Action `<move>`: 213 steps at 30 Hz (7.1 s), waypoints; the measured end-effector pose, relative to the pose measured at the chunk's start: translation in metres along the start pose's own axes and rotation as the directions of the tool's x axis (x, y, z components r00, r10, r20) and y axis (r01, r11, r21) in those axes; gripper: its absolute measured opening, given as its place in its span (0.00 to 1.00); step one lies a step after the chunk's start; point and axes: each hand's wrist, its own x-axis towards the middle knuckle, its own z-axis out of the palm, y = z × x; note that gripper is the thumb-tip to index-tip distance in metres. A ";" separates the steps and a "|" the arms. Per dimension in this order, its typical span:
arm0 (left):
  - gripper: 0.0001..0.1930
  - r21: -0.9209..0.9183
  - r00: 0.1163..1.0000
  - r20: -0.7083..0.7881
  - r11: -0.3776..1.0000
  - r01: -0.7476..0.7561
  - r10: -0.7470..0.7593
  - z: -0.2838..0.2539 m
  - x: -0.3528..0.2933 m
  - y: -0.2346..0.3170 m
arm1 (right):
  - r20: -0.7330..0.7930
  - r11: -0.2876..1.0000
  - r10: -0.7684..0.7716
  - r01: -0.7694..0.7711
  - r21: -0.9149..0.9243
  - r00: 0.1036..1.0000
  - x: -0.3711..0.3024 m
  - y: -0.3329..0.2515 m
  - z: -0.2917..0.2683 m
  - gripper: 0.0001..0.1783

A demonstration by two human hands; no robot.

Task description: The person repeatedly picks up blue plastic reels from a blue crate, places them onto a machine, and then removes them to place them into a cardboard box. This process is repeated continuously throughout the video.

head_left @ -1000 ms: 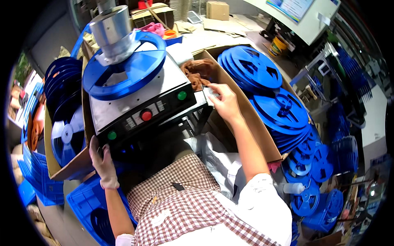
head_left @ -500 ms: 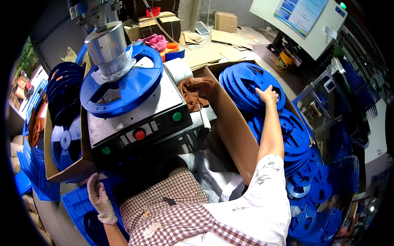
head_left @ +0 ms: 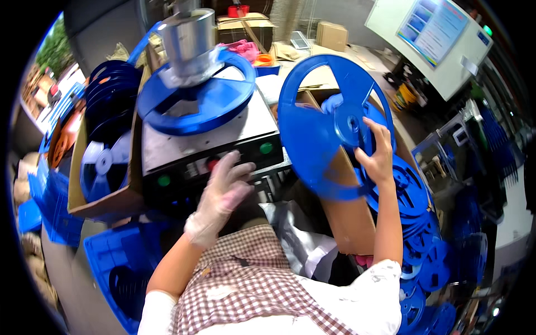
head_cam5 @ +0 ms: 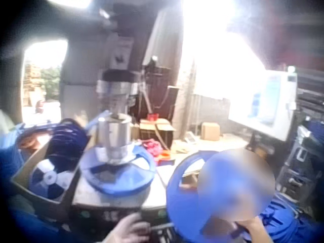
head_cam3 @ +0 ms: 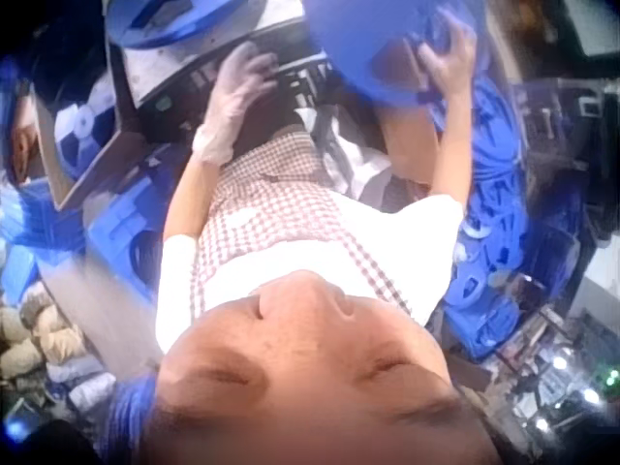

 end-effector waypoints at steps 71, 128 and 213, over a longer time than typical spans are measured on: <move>0.18 0.327 0.334 -0.730 0.125 0.937 -0.596 -0.276 -0.433 -0.155 | 0.542 -0.235 -0.313 -0.616 0.751 0.780 -0.074 -0.235 0.137 0.49; 0.44 0.665 0.966 -0.049 0.730 -0.157 0.253 -0.014 -0.151 0.045 | 0.523 -0.493 -0.325 -0.613 0.618 0.788 -0.074 -0.299 0.110 0.35; 0.22 0.008 0.925 -0.374 0.997 -0.074 0.071 -0.209 0.052 0.071 | 0.636 0.982 -0.110 0.182 -0.049 0.764 0.198 -0.172 0.248 0.42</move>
